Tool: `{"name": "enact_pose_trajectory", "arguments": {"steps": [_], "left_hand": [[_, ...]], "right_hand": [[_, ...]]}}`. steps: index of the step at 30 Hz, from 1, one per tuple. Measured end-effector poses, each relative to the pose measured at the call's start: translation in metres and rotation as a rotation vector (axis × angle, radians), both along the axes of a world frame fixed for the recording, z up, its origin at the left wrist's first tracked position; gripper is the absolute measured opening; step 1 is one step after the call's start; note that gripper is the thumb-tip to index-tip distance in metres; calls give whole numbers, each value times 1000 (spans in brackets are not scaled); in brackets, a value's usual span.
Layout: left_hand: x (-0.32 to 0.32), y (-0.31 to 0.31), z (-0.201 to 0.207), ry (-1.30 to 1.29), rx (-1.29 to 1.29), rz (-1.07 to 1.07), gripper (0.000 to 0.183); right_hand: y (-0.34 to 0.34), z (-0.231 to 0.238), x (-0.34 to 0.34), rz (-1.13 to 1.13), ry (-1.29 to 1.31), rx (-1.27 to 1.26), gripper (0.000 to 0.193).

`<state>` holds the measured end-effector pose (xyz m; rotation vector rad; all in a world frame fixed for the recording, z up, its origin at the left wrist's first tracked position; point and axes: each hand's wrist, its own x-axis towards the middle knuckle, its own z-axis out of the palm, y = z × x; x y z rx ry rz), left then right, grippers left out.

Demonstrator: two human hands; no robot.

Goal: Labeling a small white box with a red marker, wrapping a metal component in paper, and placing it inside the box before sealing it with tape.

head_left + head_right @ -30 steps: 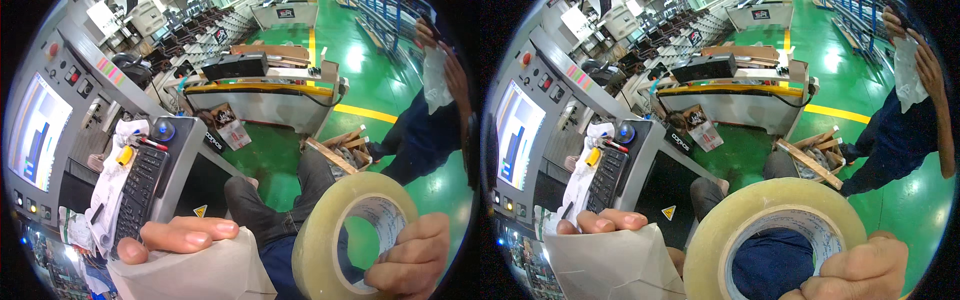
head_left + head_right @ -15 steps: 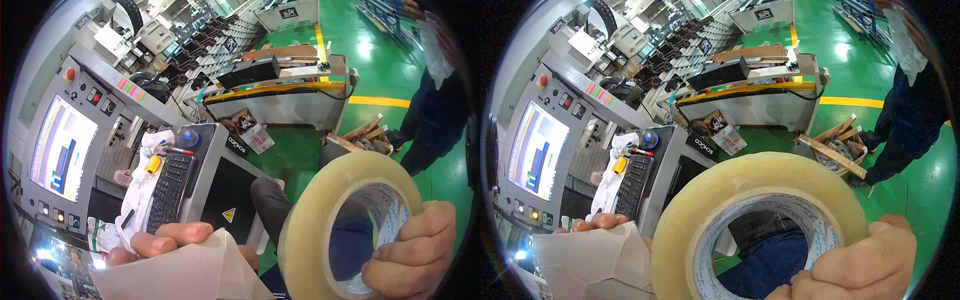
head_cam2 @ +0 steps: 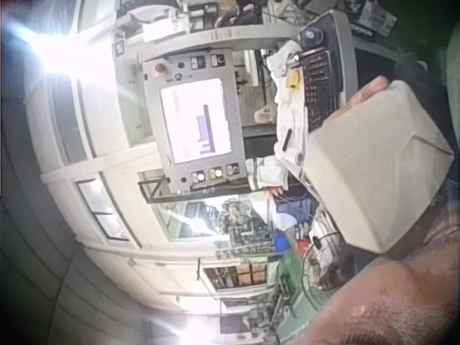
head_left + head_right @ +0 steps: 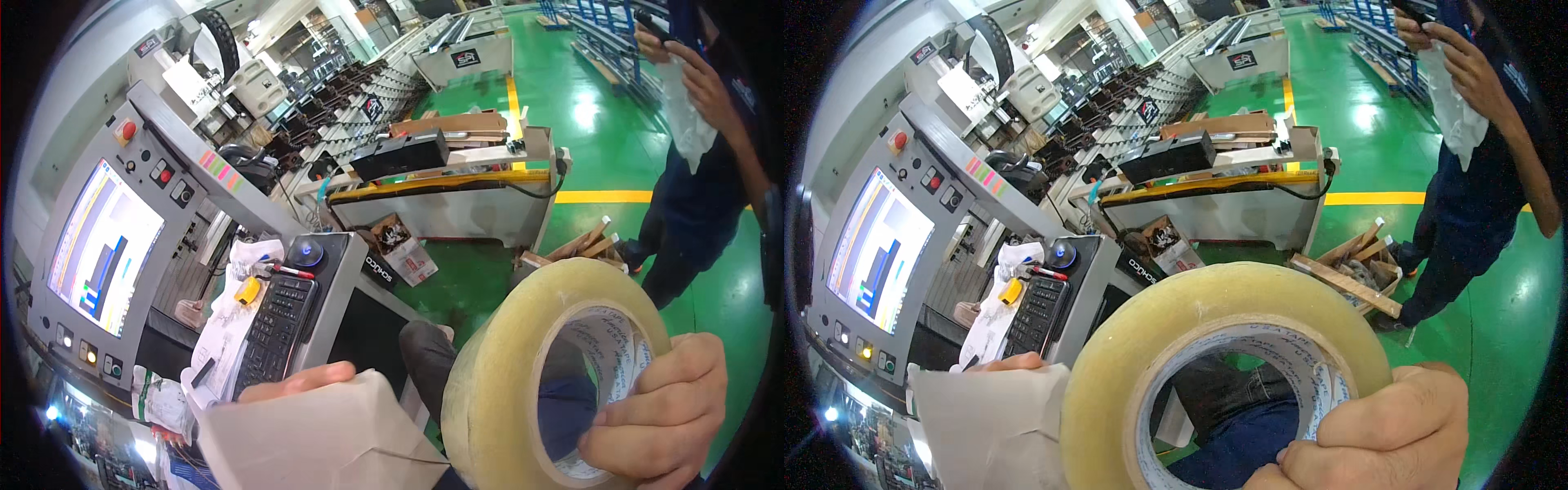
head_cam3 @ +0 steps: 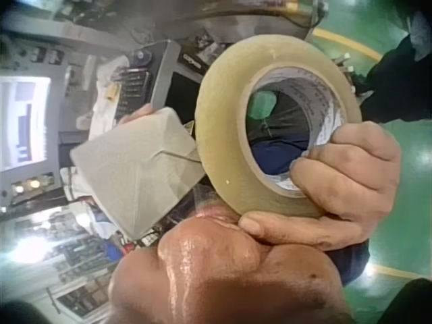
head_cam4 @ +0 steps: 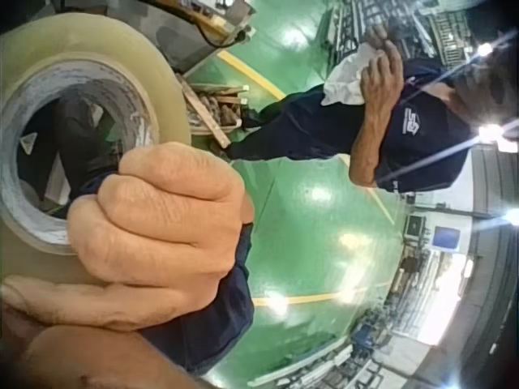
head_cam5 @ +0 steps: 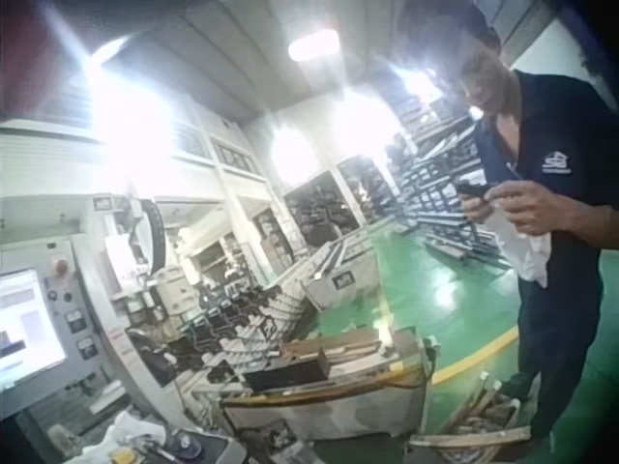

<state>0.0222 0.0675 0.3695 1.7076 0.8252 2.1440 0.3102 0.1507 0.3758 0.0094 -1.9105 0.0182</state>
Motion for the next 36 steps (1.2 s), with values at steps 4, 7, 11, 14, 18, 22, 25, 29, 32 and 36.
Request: {"name": "enact_pose_trajectory", "arguments": {"steps": [4,7,11,14,18,22,25,29,32,36], "left_hand": [[-13,9,-28,-6,6,103,51],[-17,27,-46,-10,-15,130,52],[-24,34,-67,20,-20,252,53],[-18,45,-75,28,-67,260,53],[24,90,-88,-499,23,-51,73],[55,104,-114,-594,-489,-332,92],[39,140,-149,-667,-500,-817,85],[56,174,-175,-755,-762,-687,81],[58,189,-229,-691,-915,-672,87],[68,194,-256,-643,-1118,-667,94]], "right_hand": [[-4,-3,-1,47,-6,1,44],[-8,0,3,32,-10,-23,44],[-4,-12,2,98,19,-34,45],[-9,-3,8,65,23,-85,45],[2,15,38,-11,22,-48,45],[61,-30,46,-83,-40,-109,40],[89,-80,17,-19,365,-939,52],[147,-183,-16,-17,360,-1191,62],[147,-232,-32,55,369,-1433,70],[137,-279,-37,0,387,-1481,67]]}}
